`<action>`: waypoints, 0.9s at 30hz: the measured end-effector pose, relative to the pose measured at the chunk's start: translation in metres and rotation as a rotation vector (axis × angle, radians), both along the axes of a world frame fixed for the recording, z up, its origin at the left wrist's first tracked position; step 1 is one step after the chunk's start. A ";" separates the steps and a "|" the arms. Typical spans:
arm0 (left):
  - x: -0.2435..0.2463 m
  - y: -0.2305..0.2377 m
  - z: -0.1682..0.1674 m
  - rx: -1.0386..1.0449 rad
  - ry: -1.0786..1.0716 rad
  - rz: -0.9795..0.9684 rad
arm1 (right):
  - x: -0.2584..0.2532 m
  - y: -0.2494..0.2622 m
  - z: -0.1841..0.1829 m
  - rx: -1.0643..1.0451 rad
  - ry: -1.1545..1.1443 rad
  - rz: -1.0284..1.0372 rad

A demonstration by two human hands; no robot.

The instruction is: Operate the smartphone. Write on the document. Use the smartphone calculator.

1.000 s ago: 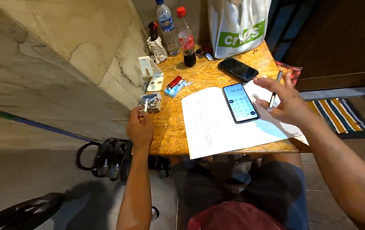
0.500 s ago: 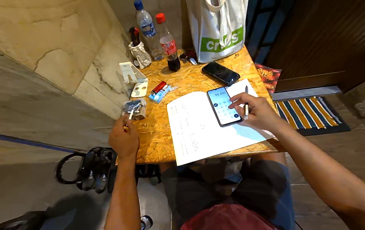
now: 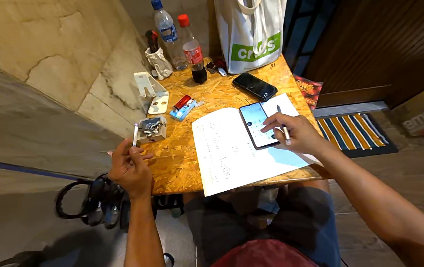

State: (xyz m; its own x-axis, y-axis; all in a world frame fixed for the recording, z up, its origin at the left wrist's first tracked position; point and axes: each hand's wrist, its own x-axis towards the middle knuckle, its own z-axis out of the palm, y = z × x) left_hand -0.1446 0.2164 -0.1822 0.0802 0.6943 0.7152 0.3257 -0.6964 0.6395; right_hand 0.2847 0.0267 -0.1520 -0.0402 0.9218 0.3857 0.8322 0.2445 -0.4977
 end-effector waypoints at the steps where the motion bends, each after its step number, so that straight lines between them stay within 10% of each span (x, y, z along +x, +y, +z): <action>1: 0.000 0.000 0.001 -0.019 -0.011 -0.006 | 0.002 -0.004 -0.001 0.003 0.023 -0.018; 27: -0.006 0.005 -0.003 -0.099 -0.150 -0.014 | 0.016 -0.007 -0.011 0.183 0.224 -0.020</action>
